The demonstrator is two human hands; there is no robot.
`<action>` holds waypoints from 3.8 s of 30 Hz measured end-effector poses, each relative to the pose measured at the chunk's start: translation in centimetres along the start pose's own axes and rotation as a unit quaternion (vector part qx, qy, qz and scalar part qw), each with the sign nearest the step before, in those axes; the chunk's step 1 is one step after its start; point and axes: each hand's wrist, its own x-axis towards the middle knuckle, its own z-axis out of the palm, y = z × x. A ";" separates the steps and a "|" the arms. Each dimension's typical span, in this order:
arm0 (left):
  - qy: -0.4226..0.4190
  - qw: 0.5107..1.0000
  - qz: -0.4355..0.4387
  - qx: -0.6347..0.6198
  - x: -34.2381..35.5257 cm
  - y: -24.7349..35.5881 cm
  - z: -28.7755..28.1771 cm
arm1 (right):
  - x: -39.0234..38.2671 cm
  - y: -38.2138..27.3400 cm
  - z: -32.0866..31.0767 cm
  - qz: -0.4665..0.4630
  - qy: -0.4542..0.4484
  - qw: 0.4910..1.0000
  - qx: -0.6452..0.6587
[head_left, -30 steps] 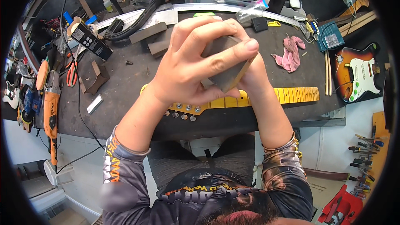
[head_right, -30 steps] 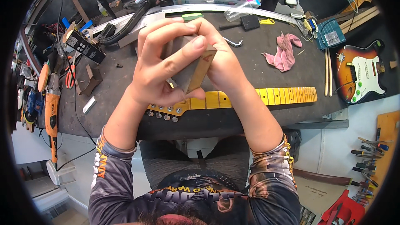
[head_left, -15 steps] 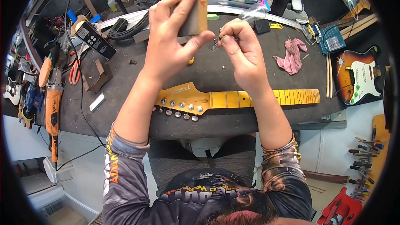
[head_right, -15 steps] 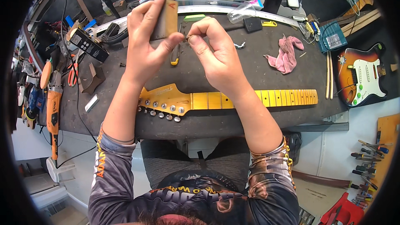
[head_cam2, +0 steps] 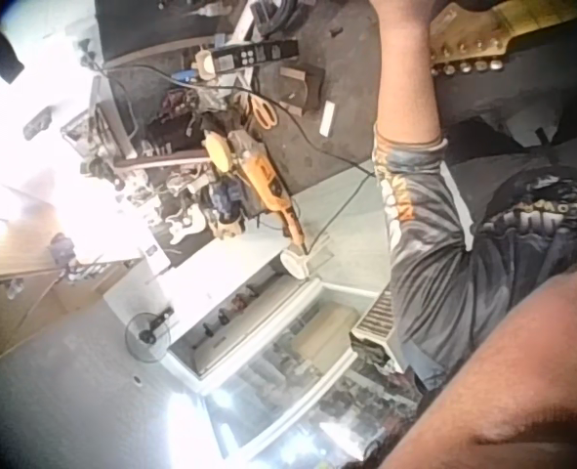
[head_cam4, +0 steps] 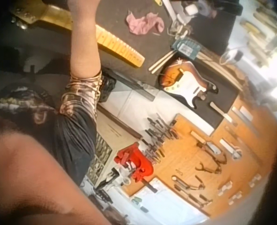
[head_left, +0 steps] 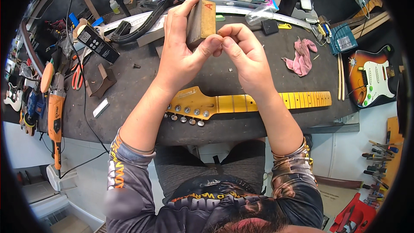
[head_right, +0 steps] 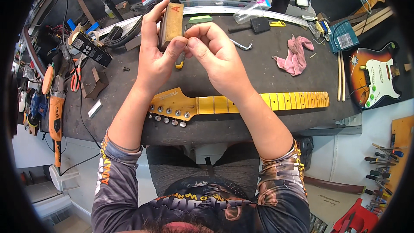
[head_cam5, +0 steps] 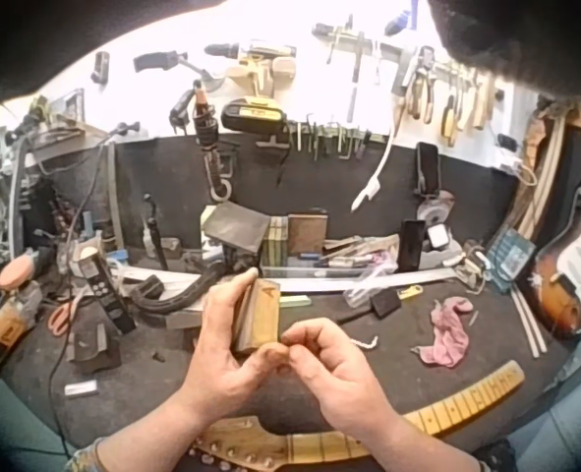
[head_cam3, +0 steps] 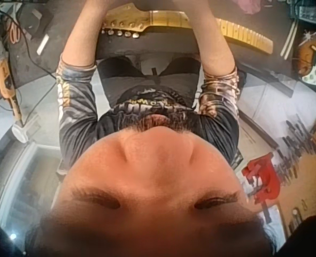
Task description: The person sands a small white guitar nut using a sanding block by hand and wipes the headstock of a guitar neck with a cloth.
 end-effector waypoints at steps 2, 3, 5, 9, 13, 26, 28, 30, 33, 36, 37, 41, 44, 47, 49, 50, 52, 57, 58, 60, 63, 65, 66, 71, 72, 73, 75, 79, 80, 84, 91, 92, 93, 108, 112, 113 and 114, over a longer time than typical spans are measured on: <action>-0.001 1.000 -0.005 -0.016 0.1 0.1 0.0 | 0.1 0.1 -0.6 0.007 -0.027 0.999 -0.016; 0.005 1.000 0.017 0.011 0.2 0.1 -0.2 | 0.1 0.1 -0.8 0.014 -0.056 0.998 -0.030; 0.011 0.998 0.040 0.038 0.4 0.1 -0.6 | 0.1 0.0 -0.8 0.010 -0.046 0.998 -0.039; 0.022 0.993 0.069 0.095 0.5 -0.3 -0.7 | -0.2 -0.1 -0.1 0.012 0.005 0.999 -0.040; 0.020 0.993 0.037 0.112 0.6 -0.3 -0.7 | -0.2 -0.2 -0.1 0.018 0.014 0.999 -0.044; 0.010 0.995 0.012 0.100 0.6 -0.3 -0.5 | -0.1 -0.3 -0.3 -0.006 0.054 0.994 -0.093; 0.014 0.994 0.041 0.104 0.9 -0.3 -0.6 | 0.0 -0.2 -1.0 0.000 0.059 0.993 -0.100; 0.019 0.989 0.125 0.073 1.2 0.5 -0.7 | 0.2 0.1 -1.9 0.018 0.061 0.995 -0.075; -0.021 0.953 0.297 0.051 0.4 3.5 -0.7 | 0.1 0.4 -0.6 0.049 0.040 0.996 0.060; -0.047 0.941 0.325 0.080 -0.2 4.3 -0.4 | -0.4 0.1 -0.3 0.004 -0.024 0.998 0.052; -0.043 0.944 0.309 0.108 0.2 3.7 -0.9 | -0.5 -0.1 -0.3 0.030 -0.004 0.997 0.065; -0.002 0.964 0.214 0.157 1.9 1.1 -2.2 | -0.1 0.0 -1.3 0.022 0.007 0.999 0.031; 0.012 0.962 0.241 0.128 1.7 1.6 -2.3 | -0.1 -0.1 -0.6 0.012 0.004 1.000 0.014; -0.099 0.939 0.308 0.117 -0.2 4.1 -1.1 | -0.5 -0.1 0.3 0.034 0.009 0.992 0.119; -0.077 0.949 0.277 0.128 1.2 3.0 -1.7 | -0.2 0.0 -0.7 0.031 0.013 0.995 0.089; -0.058 0.957 0.246 0.140 1.9 2.3 -2.2 | -0.1 0.0 -0.9 0.028 0.016 0.998 0.062; -0.021 0.967 0.159 0.198 2.2 1.2 -2.8 | 0.1 0.4 -1.1 0.014 0.024 0.999 0.039; -0.055 0.955 0.280 0.081 0.9 3.6 -1.6 | 0.1 0.5 -0.6 0.069 0.043 0.986 0.143; -0.072 0.951 0.290 0.074 0.6 4.2 -1.0 | -0.2 0.0 -0.3 0.053 0.011 0.989 0.137; -0.079 0.953 0.268 0.122 1.1 3.4 -1.7 | -0.3 -0.6 0.5 0.086 0.036 0.982 0.162; -0.015 0.967 0.196 0.164 2.5 0.9 -2.5 | 0.1 0.6 -1.5 0.059 0.018 0.991 0.123; -0.004 0.968 0.201 0.150 2.1 0.9 -2.5 | 0.1 1.0 -2.0 0.066 0.010 0.994 0.090; -0.015 0.963 0.245 0.108 1.8 1.5 -2.2 | 0.1 0.8 -1.4 0.065 0.009 0.994 0.092; -0.050 0.970 0.210 0.109 1.5 2.9 -1.6 | 0.0 0.6 -1.6 0.094 -0.016 0.981 0.169; -0.023 0.976 0.183 0.119 1.9 1.7 -1.8 | 0.1 1.5 -2.6 0.080 -0.009 0.989 0.121; -0.012 0.977 0.150 0.150 2.0 0.7 -2.2 | 0.1 1.5 -2.8 0.079 -0.010 0.989 0.120; 0.007 0.978 0.180 0.108 2.1 0.6 -1.8 | 0.1 1.6 -3.3 0.086 -0.014 0.989 0.121; -0.069 0.967 0.239 0.056 0.6 4.6 -0.9 | -0.7 -1.3 0.9 0.099 0.035 0.974 0.202; -0.084 0.963 0.243 0.078 0.7 4.2 -1.1 | -0.7 -0.9 0.5 0.102 0.036 0.973 0.202; 0.010 0.977 0.157 0.142 2.5 0.7 -2.3 | 0.2 0.8 -2.3 0.065 -0.032 0.989 0.126; -0.085 0.964 0.224 0.119 1.2 2.9 -1.7 | -0.2 -0.4 -0.2 0.107 0.063 0.980 0.154; -0.055 0.970 0.197 0.134 1.8 1.3 -1.8 | 0.2 0.1 -1.2 0.098 0.048 0.984 0.144; -0.018 0.980 0.144 0.135 2.0 0.3 -1.9 | 0.2 0.4 -2.2 0.084 -0.002 0.983 0.164; -0.007 0.936 -0.158 -0.316 6.3 -0.1 -2.1 | 5.3 -0.8 -2.9 0.101 0.004 0.984 0.150; -0.054 0.990 0.010 -0.131 3.7 1.4 -2.3 | 4.3 -1.3 -2.5 0.027 0.042 0.999 0.000; -0.046 0.992 0.102 -0.062 3.5 1.5 -2.3 | 3.9 -1.3 -2.1 0.018 0.057 0.998 0.004; -0.043 0.982 0.181 -0.044 3.7 2.2 -1.6 | 3.2 -1.6 -2.4 0.008 0.081 0.997 0.001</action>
